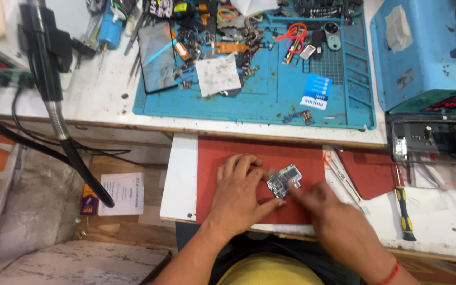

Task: The person uses a purple pen-like tool to repeatedly rub and clean the surface of a small green circuit board placed on a red mat. The person holds the board steady with the left hand while scrubbing specific areas with the right hand.

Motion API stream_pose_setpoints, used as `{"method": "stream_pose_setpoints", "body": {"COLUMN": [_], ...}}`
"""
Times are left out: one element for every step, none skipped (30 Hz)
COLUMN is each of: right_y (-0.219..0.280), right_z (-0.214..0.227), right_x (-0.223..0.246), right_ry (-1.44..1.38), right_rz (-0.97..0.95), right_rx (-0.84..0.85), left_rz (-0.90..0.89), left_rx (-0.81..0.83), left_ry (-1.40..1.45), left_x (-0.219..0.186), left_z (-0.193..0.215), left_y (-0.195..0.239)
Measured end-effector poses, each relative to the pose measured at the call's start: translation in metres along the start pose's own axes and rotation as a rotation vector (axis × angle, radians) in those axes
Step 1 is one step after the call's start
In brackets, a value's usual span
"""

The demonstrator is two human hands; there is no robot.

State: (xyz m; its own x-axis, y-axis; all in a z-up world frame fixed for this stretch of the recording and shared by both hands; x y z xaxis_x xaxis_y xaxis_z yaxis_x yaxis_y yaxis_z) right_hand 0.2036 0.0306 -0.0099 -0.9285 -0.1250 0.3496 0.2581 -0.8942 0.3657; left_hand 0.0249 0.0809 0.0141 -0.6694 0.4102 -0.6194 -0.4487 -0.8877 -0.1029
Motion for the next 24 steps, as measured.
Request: {"method": "stream_pose_setpoints", "body": {"right_y": [-0.001, -0.002, -0.002, 0.001, 0.003, 0.006, 0.009, 0.009, 0.009, 0.011, 0.010, 0.007, 0.006, 0.004, 0.003, 0.006, 0.005, 0.001, 0.001, 0.002, 0.007, 0.009, 0.007, 0.006], "right_z": [-0.003, 0.003, 0.012, 0.017, 0.014, 0.009, 0.006, 0.011, 0.015, 0.020, 0.021, 0.024, 0.027, 0.021, 0.014, 0.006, 0.011, 0.019, 0.025, 0.020, 0.015, 0.010, 0.013, 0.019], "right_x": [0.005, -0.001, -0.010, -0.018, -0.013, -0.007, -0.002, -0.001, 0.000, -0.002, -0.002, -0.003, -0.003, 0.003, 0.008, 0.012, 0.005, -0.006, -0.013, -0.007, 0.002, 0.010, 0.007, -0.001], "right_ry": [-0.003, 0.015, 0.031, 0.048, 0.035, 0.018, 0.001, -0.040, -0.081, -0.116, -0.105, -0.088, -0.071, -0.055, -0.040, -0.025, -0.021, -0.011, 0.000, -0.004, -0.009, -0.019, -0.050, -0.072], "right_rz": [0.037, -0.039, -0.115, -0.195, -0.146, -0.094, -0.042, -0.046, -0.050, -0.062, -0.066, -0.061, -0.057, -0.022, 0.014, 0.039, -0.025, -0.087, -0.150, -0.095, -0.040, 0.013, -0.018, -0.060], "right_rx": [0.074, 0.056, 0.038, 0.028, 0.062, 0.098, 0.134, 0.077, 0.019, -0.037, -0.065, -0.088, -0.111, -0.053, 0.006, 0.068, 0.001, -0.065, -0.132, -0.099, -0.067, -0.038, -0.073, -0.110], "left_rz": [0.017, 0.031, 0.030, 0.034, 0.038, 0.039, 0.040, 0.033, 0.031, 0.026, 0.022, 0.024, 0.027, 0.032, 0.030, 0.024, 0.018, 0.010, 0.002, -0.001, 0.008, 0.014, 0.019, 0.013], "left_rx": [0.005, 0.013, 0.002, -0.005, -0.012, -0.010, -0.007, -0.002, -0.001, 0.002, 0.004, 0.002, -0.001, -0.003, -0.010, -0.009, -0.008, -0.017, -0.026, -0.037, -0.033, -0.025, -0.016, -0.014], "left_ry": [0.022, 0.041, 0.040, 0.048, 0.055, 0.051, 0.046, 0.035, 0.028, 0.030, 0.032, 0.037, 0.041, 0.036, 0.024, 0.018, 0.013, 0.015, 0.017, 0.012, 0.012, 0.010, 0.007, 0.004], "left_x": [-0.001, 0.000, 0.000, -0.001, -0.002, -0.002, -0.003, -0.003, -0.003, -0.004, -0.005, -0.006, -0.007, -0.006, -0.005, -0.006, -0.006, -0.006, -0.006, -0.005, -0.005, -0.006, -0.005, -0.006], "left_z": [0.002, 0.004, 0.006, 0.006, 0.005, 0.003, 0.002, 0.003, 0.005, 0.004, 0.003, 0.002, 0.002, 0.003, 0.005, 0.004, 0.003, 0.002, 0.002, 0.004, 0.004, 0.003, 0.003, 0.002], "left_y": [0.002, 0.002, 0.001, 0.002, 0.003, 0.003, 0.003, 0.001, 0.000, -0.001, -0.001, -0.001, 0.000, 0.000, 0.000, 0.000, 0.001, 0.000, 0.000, 0.000, 0.001, 0.001, 0.001, 0.001]}}
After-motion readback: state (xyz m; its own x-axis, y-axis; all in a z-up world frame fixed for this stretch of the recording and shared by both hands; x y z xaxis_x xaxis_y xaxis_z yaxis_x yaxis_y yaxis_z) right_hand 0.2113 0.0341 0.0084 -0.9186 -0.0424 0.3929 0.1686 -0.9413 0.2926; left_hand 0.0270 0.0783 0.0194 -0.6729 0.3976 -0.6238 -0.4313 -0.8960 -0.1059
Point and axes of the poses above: each hand's wrist, its own y-axis away from the middle knuckle, its own z-axis out of the back of the hand, x = y × z, the point moved 8 cm from there along -y, towards the middle knuckle, and after that the axes turned 7 degrees about x, right-handed, at the moved point
